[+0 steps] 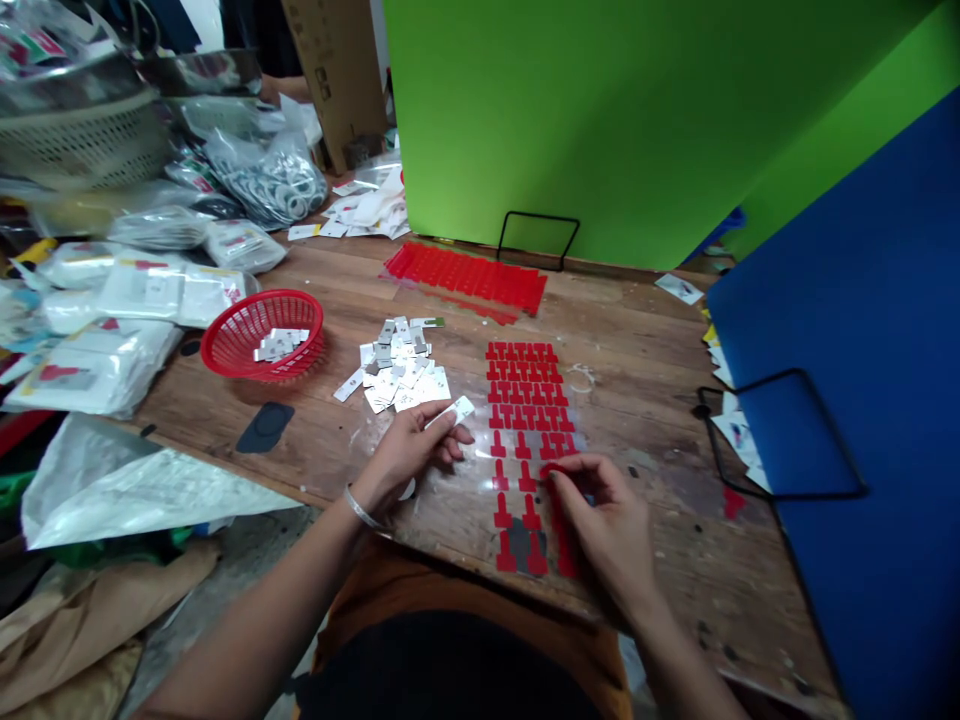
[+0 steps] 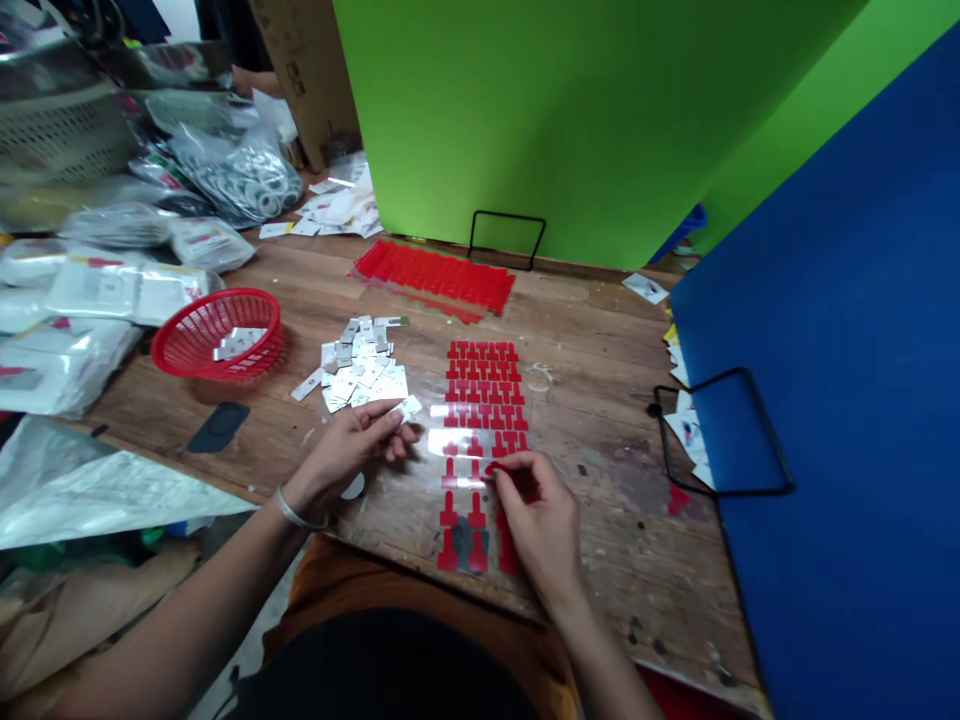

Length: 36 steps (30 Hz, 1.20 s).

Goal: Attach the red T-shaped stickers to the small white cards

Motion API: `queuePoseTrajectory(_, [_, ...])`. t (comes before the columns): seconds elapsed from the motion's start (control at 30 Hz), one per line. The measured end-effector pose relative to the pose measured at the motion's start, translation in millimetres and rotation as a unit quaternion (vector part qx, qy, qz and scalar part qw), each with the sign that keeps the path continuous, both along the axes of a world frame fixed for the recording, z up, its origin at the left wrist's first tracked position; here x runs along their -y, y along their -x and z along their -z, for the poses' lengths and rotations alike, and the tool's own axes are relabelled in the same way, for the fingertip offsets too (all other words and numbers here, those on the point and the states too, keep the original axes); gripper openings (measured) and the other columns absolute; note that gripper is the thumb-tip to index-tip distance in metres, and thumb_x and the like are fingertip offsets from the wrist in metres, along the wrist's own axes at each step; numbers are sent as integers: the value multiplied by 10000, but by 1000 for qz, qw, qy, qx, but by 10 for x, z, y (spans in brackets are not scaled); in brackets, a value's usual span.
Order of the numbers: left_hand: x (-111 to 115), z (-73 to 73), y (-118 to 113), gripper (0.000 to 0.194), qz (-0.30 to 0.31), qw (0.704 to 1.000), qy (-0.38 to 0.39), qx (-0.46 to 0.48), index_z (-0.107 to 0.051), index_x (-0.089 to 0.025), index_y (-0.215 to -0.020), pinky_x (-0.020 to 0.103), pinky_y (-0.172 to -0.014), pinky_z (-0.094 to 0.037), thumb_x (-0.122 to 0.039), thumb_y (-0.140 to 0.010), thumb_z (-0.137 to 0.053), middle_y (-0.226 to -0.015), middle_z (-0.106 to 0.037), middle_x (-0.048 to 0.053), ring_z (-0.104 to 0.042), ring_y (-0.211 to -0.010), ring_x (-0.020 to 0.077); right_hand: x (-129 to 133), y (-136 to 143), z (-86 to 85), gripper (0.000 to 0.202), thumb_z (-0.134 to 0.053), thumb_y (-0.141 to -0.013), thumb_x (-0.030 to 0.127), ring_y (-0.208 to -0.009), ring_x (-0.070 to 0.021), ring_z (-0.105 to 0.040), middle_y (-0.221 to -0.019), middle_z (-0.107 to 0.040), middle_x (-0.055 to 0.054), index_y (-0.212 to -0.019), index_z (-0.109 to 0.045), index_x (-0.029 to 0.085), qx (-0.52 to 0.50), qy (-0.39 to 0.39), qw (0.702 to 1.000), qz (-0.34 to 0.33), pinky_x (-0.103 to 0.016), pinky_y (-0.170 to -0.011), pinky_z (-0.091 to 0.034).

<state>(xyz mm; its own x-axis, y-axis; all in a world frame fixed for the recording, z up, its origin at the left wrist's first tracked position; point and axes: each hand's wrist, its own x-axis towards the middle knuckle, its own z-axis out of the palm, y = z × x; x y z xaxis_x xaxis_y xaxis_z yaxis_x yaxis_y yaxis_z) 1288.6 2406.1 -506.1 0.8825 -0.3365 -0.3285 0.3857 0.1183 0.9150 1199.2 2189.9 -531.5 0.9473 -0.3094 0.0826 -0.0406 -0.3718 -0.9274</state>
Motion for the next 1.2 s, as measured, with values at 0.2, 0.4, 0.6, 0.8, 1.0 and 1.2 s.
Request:
queuePoseTrajectory(0.2, [40,-79,94,370,-26,990,88,-104,-693,-107,-880,178,-605,-448,-426,-695,-724,-761,-661,54,-558,-611,64,-178,-71,70,69,-563,-835,272,-838,-186,-619,-848,-656,-36,-810,-590,214,21,-16,987,-157,-326,-780,-478])
queuePoseTrajectory(0.4, [83,-12,192,462,-13,989,81,-124,-684,-126,-1034,156,-615,-442,-248,-607,-812,-711,-661,23,-575,-620,59,-193,-184,127,131,-625,-785,324,-769,-180,-620,-820,-653,-31,-823,-595,202,-13,-75,995,-59,-325,-738,-477])
queuePoseTrajectory(0.6, [203,38,312,362,-46,987,80,-128,-626,-91,-946,209,-662,-524,-217,-646,-786,-747,-692,61,-647,-631,105,-278,-226,-67,210,-722,-672,293,-664,-128,-576,-749,-610,8,-785,-572,198,-35,-171,984,25,-255,-634,-472])
queuePoseTrajectory(0.8, [356,-20,400,359,-56,977,122,-164,-581,-93,-1055,259,-765,-549,-71,-712,-683,-858,-703,84,-679,-747,137,-455,-210,-212,221,-721,-671,284,-618,-108,-583,-734,-597,25,-791,-555,202,-18,-210,977,23,-226,-582,-490])
queuePoseTrajectory(1.0, [410,-13,433,318,-59,975,134,-166,-631,-102,-992,277,-785,-541,-50,-682,-681,-803,-694,49,-657,-701,117,-527,-217,-163,178,-697,-700,257,-613,-112,-590,-726,-606,19,-793,-557,199,-8,-188,982,26,-225,-565,-504])
queuePoseTrajectory(1.2, [445,-15,442,329,-73,976,128,-162,-643,-116,-1001,288,-813,-528,-13,-690,-623,-814,-701,42,-651,-731,115,-539,-197,-130,166,-688,-713,271,-625,-118,-588,-746,-610,9,-795,-564,199,-17,-155,987,36,-232,-563,-507])
